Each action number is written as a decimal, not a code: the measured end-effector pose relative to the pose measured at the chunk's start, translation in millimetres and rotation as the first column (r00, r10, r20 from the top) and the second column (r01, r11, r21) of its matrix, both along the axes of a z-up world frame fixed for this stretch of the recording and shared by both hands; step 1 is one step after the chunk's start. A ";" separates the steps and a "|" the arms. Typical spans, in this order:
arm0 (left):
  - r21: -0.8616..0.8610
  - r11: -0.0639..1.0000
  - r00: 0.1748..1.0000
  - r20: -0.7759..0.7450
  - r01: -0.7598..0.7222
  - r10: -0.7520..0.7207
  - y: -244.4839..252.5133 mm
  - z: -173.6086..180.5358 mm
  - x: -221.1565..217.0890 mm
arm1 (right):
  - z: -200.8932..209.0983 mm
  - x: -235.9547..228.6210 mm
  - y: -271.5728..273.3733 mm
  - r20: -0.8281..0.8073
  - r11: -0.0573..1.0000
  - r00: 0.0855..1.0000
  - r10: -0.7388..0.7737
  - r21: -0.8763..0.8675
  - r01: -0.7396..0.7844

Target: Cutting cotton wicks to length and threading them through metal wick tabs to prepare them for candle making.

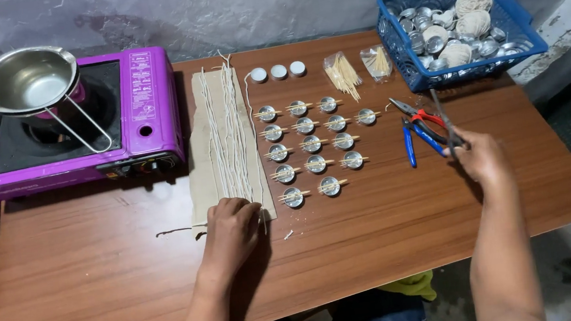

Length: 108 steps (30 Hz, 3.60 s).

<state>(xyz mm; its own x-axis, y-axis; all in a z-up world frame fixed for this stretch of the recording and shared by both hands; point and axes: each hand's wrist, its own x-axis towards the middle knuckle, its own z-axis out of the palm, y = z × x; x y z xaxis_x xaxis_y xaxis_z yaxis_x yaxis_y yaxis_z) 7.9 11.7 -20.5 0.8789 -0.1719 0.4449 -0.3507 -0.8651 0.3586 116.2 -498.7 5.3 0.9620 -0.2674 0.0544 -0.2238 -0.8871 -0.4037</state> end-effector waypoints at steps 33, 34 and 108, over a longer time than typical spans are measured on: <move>-0.041 0.992 0.857 0.500 -0.117 0.122 20.4 10.0 72.8 | -20.4 165.5 72.3 0.143 0.975 0.965 0.221 -0.030 -0.219; -0.038 0.992 0.858 0.499 -0.117 0.120 20.3 13.3 71.4 | -25.0 178.1 83.0 0.142 0.975 0.965 0.220 -0.027 -0.219; -0.874 0.115 0.823 -0.485 -0.473 -0.297 -86.5 37.6 21.3 | 11.8 -37.9 245.3 0.144 0.244 0.833 0.534 0.917 -0.315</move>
